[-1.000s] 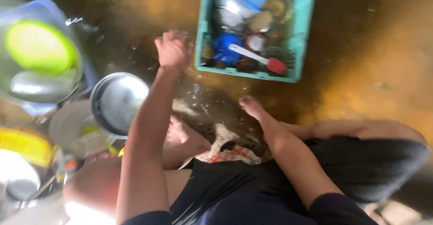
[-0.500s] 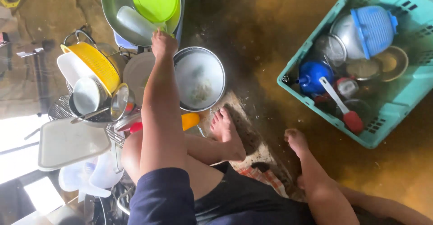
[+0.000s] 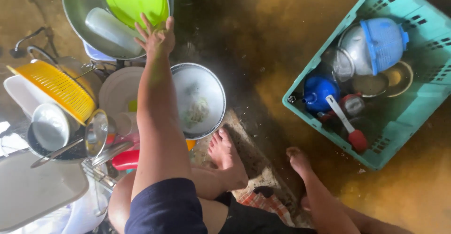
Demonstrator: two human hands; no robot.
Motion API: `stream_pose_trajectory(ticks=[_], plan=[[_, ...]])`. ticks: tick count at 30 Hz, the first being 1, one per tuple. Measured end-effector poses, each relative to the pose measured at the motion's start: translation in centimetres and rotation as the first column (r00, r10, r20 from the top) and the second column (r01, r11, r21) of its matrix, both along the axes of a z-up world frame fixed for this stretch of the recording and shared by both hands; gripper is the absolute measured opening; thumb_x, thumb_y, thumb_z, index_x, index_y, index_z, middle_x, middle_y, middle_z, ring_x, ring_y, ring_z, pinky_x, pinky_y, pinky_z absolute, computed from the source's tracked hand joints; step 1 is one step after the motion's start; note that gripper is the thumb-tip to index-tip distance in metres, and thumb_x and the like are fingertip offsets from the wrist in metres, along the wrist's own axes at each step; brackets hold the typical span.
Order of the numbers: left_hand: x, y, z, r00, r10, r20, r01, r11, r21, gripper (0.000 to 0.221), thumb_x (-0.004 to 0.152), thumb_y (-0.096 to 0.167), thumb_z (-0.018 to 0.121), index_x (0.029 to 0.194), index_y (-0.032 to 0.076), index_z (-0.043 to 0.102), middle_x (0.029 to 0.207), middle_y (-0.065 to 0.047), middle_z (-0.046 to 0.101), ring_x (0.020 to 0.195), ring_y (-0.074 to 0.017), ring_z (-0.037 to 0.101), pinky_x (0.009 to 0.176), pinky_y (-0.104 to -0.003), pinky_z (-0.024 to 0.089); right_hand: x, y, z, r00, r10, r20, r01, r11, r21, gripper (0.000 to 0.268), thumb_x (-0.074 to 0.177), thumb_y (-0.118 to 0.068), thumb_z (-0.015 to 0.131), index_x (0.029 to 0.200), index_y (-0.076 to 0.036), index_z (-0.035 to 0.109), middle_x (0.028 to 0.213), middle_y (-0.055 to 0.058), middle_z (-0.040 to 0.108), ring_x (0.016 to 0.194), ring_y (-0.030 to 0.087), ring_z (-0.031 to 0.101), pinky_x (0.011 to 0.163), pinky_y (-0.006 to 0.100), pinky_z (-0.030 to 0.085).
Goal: Washing and rinsing various dishes and utensils by hand and organizing them into a plastic crate.
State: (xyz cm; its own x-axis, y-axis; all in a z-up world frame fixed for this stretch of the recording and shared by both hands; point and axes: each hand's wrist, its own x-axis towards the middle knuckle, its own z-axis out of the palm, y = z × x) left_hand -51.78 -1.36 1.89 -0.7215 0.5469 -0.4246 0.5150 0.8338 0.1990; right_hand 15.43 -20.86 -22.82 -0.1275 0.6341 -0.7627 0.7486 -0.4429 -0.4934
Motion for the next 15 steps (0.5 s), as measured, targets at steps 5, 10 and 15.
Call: stream_pose_trajectory(ticks=[5,10,15], plan=[[0.4,0.6,-0.4,0.987,-0.102,-0.126,0.095,0.994,-0.060,0.085,0.107,0.067,0.018,0.168,0.009,0.023,0.168,-0.006,-0.016,0.155,-0.0390,-0.010,0.125,-0.067,0.006,-1.5,0.7,4.1,0.968,-0.226,-0.105,0.214,0.970,-0.114,0.019,0.093,-0.001,0.056,0.105,0.000,0.071,0.100,0.013,0.076,0.084,0.025,0.074,0.079,0.035,0.055],[-3.3,-0.1,-5.1,0.852,-0.130,-0.508,0.143,0.990,-0.014,0.088,0.115,0.070,0.039,0.170,0.004,0.019,0.165,-0.018,-0.017,0.156,-0.0432,0.008,0.119,-0.061,0.027,-0.4,0.0,0.7,1.000,0.011,-0.017,-0.011,1.000,0.012,0.023,0.094,-0.011,0.058,0.108,-0.015,0.076,0.114,-0.003,0.077,0.095,0.022,0.074,0.085,0.034,0.055],[-5.3,-1.1,2.9,0.698,-0.071,-0.712,0.136,0.990,0.034,0.102,0.115,0.058,0.073,0.169,0.004,0.005,0.167,-0.028,-0.001,0.159,-0.0398,0.017,0.120,-0.053,0.043,-3.4,1.6,6.1,0.999,-0.045,-0.002,0.044,0.995,-0.092,0.030,0.096,-0.021,0.057,0.119,-0.011,0.073,0.105,0.008,0.079,0.091,0.024,0.074,0.083,0.036,0.054]])
